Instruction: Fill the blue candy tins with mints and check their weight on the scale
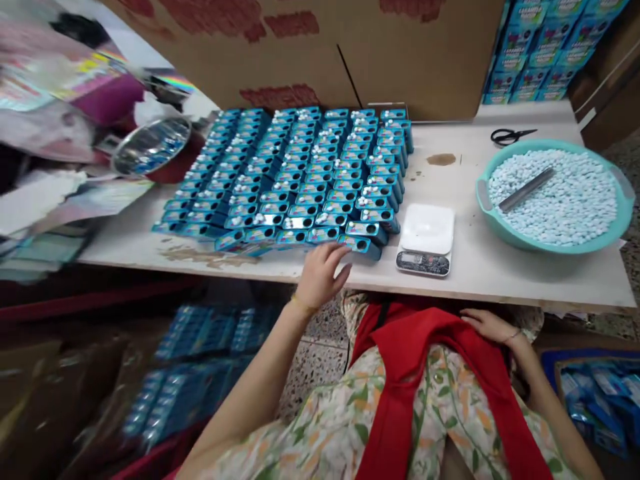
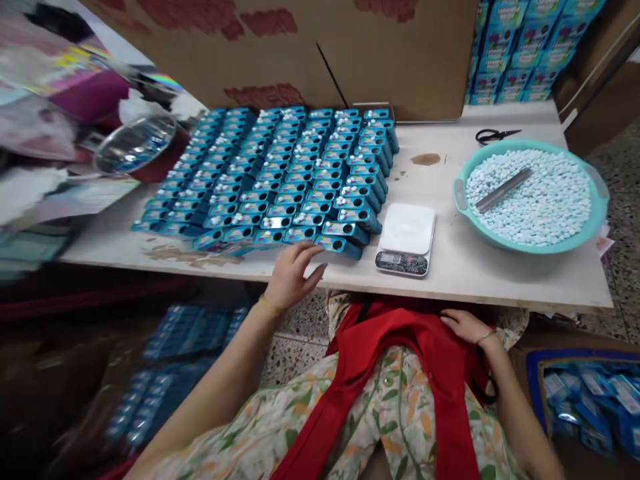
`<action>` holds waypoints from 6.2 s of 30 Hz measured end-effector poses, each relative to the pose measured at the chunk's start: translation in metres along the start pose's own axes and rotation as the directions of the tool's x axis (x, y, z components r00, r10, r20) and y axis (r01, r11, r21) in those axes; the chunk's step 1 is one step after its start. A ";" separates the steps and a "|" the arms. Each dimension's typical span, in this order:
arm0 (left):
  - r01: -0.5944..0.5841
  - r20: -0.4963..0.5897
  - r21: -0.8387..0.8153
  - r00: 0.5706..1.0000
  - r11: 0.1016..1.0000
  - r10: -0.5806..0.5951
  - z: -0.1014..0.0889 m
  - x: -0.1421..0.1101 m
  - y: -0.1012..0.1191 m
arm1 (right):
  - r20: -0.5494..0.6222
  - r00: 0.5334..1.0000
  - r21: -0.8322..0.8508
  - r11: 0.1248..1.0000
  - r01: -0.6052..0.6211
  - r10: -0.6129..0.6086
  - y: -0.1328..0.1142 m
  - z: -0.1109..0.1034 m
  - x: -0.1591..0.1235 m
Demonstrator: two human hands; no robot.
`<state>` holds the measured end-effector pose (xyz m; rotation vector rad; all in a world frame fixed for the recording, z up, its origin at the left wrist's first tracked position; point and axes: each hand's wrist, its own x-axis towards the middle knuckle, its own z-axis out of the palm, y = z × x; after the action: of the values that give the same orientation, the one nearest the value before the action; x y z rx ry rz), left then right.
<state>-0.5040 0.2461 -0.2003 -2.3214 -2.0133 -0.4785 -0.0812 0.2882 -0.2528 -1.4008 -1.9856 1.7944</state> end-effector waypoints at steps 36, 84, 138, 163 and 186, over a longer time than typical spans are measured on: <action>-0.257 0.102 0.018 0.962 0.966 0.254 -0.026 0.042 0.005 | -0.278 0.857 -0.645 0.745 0.168 -0.434 -0.007 0.008 0.080; 0.276 0.454 -0.381 0.887 0.882 -0.082 0.067 0.028 0.081 | -0.403 0.876 -0.403 0.911 0.091 -0.265 -0.048 0.009 0.036; -0.141 -0.097 -0.841 0.989 0.523 0.111 0.128 0.139 0.080 | -0.330 0.887 0.938 0.218 0.270 0.322 -0.075 0.005 0.043; -0.087 -0.081 -0.907 0.996 0.413 0.032 0.094 0.129 0.065 | -0.412 0.839 0.898 0.317 0.307 0.356 -0.077 0.000 0.035; -0.373 -0.180 -0.522 0.927 0.768 0.328 0.074 0.128 0.094 | -0.392 0.868 0.920 0.113 0.376 0.306 -0.132 0.020 0.050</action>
<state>-0.3826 0.3708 -0.2224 -2.8437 -1.4710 -1.2325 -0.1924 0.3255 -0.1723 -1.0005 -0.1452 1.7452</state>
